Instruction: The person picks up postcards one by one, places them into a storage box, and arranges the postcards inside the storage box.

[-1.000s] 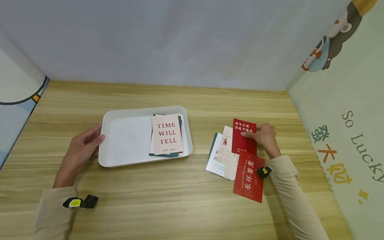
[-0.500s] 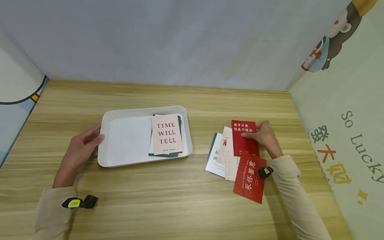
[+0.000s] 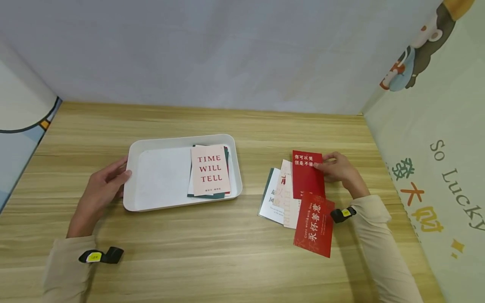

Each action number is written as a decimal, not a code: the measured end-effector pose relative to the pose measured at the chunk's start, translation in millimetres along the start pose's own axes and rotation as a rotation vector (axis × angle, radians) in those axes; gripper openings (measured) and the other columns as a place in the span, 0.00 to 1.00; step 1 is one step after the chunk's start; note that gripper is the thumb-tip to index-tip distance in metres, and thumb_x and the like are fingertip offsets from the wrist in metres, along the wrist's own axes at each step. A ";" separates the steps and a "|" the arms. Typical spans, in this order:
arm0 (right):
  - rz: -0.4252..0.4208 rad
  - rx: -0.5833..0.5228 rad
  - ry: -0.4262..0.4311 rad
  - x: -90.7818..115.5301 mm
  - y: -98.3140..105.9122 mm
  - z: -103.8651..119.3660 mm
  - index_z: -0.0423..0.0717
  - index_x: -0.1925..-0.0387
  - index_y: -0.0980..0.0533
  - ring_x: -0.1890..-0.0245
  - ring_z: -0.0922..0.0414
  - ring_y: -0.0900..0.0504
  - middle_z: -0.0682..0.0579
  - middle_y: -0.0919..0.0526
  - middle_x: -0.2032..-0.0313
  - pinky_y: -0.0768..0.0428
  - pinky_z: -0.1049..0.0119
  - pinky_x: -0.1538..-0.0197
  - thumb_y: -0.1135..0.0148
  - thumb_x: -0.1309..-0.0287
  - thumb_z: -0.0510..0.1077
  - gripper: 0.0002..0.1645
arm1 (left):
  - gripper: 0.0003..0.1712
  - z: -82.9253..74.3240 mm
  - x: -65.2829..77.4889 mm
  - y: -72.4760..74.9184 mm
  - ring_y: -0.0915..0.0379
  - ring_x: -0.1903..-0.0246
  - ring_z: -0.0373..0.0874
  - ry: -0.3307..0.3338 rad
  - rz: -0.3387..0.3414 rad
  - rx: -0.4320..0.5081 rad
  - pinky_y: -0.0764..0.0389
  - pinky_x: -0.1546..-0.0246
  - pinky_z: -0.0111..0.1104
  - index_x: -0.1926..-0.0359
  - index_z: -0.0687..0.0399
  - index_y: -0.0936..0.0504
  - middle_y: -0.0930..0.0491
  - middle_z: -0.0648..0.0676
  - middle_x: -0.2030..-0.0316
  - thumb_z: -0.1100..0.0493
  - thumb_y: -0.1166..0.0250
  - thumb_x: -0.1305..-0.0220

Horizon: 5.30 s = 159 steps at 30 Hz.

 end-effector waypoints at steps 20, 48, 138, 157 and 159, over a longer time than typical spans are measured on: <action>0.226 -0.280 0.101 -7.3 4.3 -6.2 0.27 0.25 0.44 0.65 0.66 0.15 0.63 0.15 0.65 0.13 0.67 0.59 0.43 0.26 0.33 0.35 | 0.37 -3.9 2.2 2.3 0.33 0.57 0.26 0.022 -0.001 -0.030 0.22 0.65 0.19 0.18 0.51 0.44 0.36 0.73 0.26 0.47 0.45 0.19; 0.048 -0.712 0.163 -1.3 -15.0 43.5 0.45 0.41 0.27 0.66 0.63 0.13 0.58 0.12 0.66 0.13 0.69 0.60 0.39 0.29 0.32 0.18 | 0.35 -3.6 3.1 2.3 0.32 0.58 0.31 0.013 -0.002 -0.020 0.22 0.66 0.21 0.18 0.51 0.43 0.36 0.74 0.27 0.50 0.45 0.18; -0.119 0.138 0.367 -36.1 -143.3 177.6 0.35 0.41 0.22 0.48 0.40 0.16 0.38 0.16 0.45 0.17 0.49 0.47 0.37 0.26 0.44 0.20 | 0.37 6.0 -148.3 25.0 0.30 0.59 0.20 -0.074 0.172 0.064 0.18 0.64 0.21 0.18 0.51 0.44 0.41 0.72 0.23 0.47 0.43 0.19; -0.127 0.230 0.157 -24.4 -80.4 99.3 0.27 0.30 0.34 0.35 0.34 0.29 0.28 0.29 0.34 0.27 0.40 0.33 0.35 0.28 0.43 0.34 | 0.38 7.7 -148.0 25.9 0.31 0.58 0.23 -0.086 0.160 0.032 0.19 0.65 0.21 0.18 0.51 0.44 0.40 0.73 0.24 0.46 0.43 0.20; -0.134 0.241 0.127 -26.0 -72.8 89.5 0.26 0.30 0.35 0.34 0.33 0.30 0.27 0.30 0.34 0.27 0.39 0.33 0.35 0.28 0.43 0.35 | 0.38 7.2 -148.6 25.5 0.30 0.59 0.22 -0.087 0.158 0.043 0.18 0.65 0.21 0.18 0.51 0.43 0.40 0.74 0.24 0.46 0.43 0.20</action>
Point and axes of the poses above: each hand's wrist, its own x-axis away from the middle knuckle, its own y-axis out of the back of the hand, z = x × y, the point moved 5 cm from there along -x, towards the middle knuckle
